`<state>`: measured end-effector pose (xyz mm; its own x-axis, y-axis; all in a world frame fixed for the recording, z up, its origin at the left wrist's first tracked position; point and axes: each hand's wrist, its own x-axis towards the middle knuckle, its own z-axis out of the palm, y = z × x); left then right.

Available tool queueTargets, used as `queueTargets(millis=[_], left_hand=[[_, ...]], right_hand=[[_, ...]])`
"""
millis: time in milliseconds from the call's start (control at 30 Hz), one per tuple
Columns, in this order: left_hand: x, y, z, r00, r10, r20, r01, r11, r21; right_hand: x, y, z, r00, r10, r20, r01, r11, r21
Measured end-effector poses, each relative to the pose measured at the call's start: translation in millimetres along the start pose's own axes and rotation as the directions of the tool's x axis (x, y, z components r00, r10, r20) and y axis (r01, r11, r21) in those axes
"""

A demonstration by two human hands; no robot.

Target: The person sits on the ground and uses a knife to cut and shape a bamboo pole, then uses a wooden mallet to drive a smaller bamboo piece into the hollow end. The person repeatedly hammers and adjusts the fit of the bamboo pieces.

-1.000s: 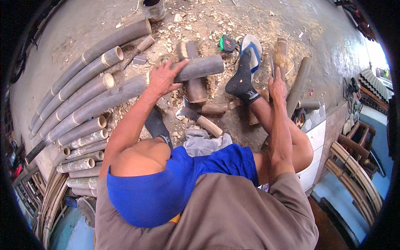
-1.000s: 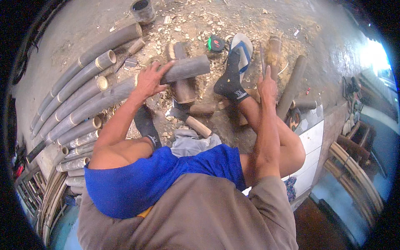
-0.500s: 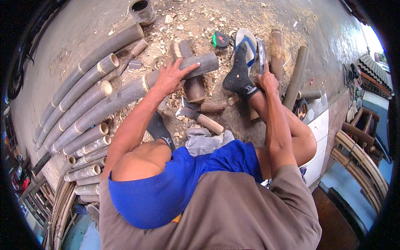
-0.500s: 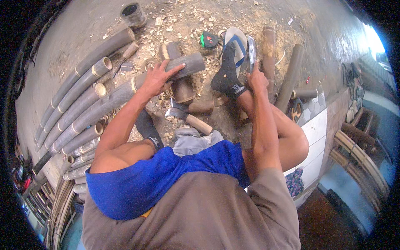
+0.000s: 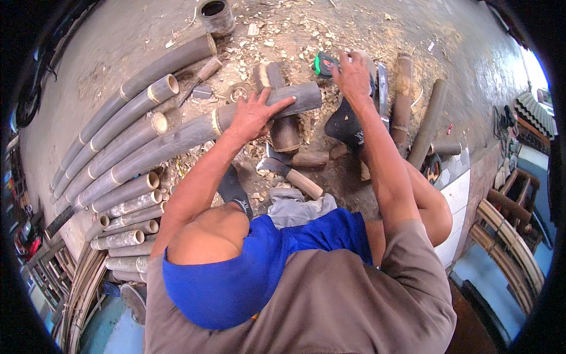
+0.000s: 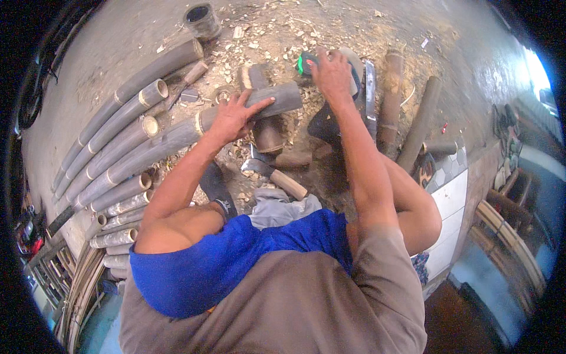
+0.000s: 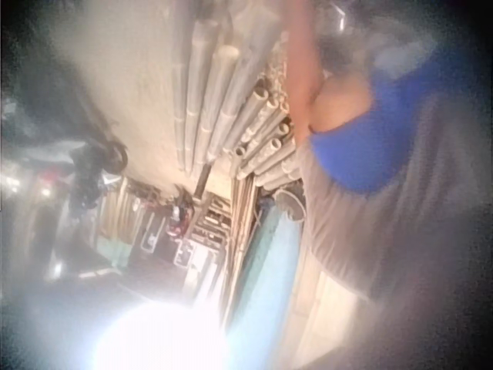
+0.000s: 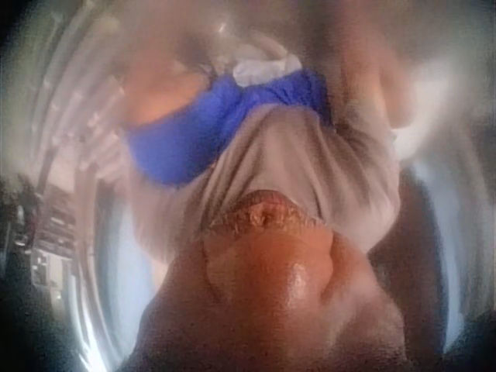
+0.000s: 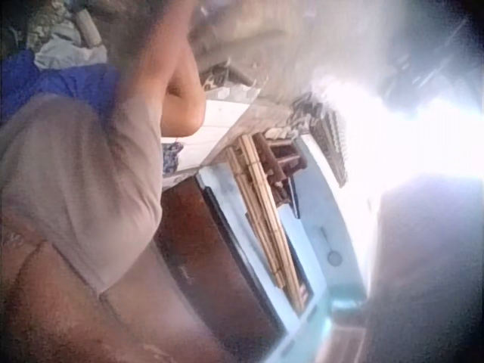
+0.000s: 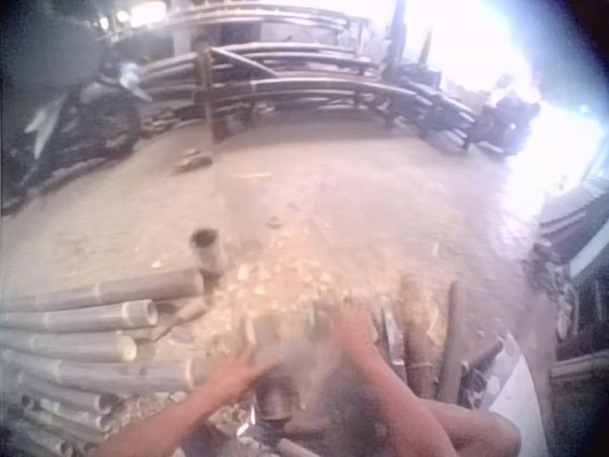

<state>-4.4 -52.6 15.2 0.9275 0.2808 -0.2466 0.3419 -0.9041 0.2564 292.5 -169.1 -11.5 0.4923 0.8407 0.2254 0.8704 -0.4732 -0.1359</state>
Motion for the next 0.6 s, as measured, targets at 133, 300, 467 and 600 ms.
queueTargets(millis=[133,300,467,600], left_hand=[[-0.7,1.8,1.8,1.000,0.002,-0.024,-0.002,1.000,-0.017],[3.2,-4.1,3.3,1.000,-0.017,0.009,0.018,0.991,-0.134],[39.2,-47.5,8.7,0.963,0.193,0.190,-0.074,0.863,-0.500],[61.8,-60.2,-4.4,0.905,0.336,0.261,-0.075,0.730,-0.679]], right_hand=[[10.3,-10.8,50.6,0.983,0.044,0.181,-0.050,0.998,0.027],[14.4,-20.2,47.6,0.900,0.149,0.409,-0.144,0.989,-0.043],[17.8,0.4,64.2,0.896,0.223,0.384,-0.294,0.946,0.136],[7.4,0.5,38.4,0.930,0.212,0.300,-0.355,0.728,0.587]])
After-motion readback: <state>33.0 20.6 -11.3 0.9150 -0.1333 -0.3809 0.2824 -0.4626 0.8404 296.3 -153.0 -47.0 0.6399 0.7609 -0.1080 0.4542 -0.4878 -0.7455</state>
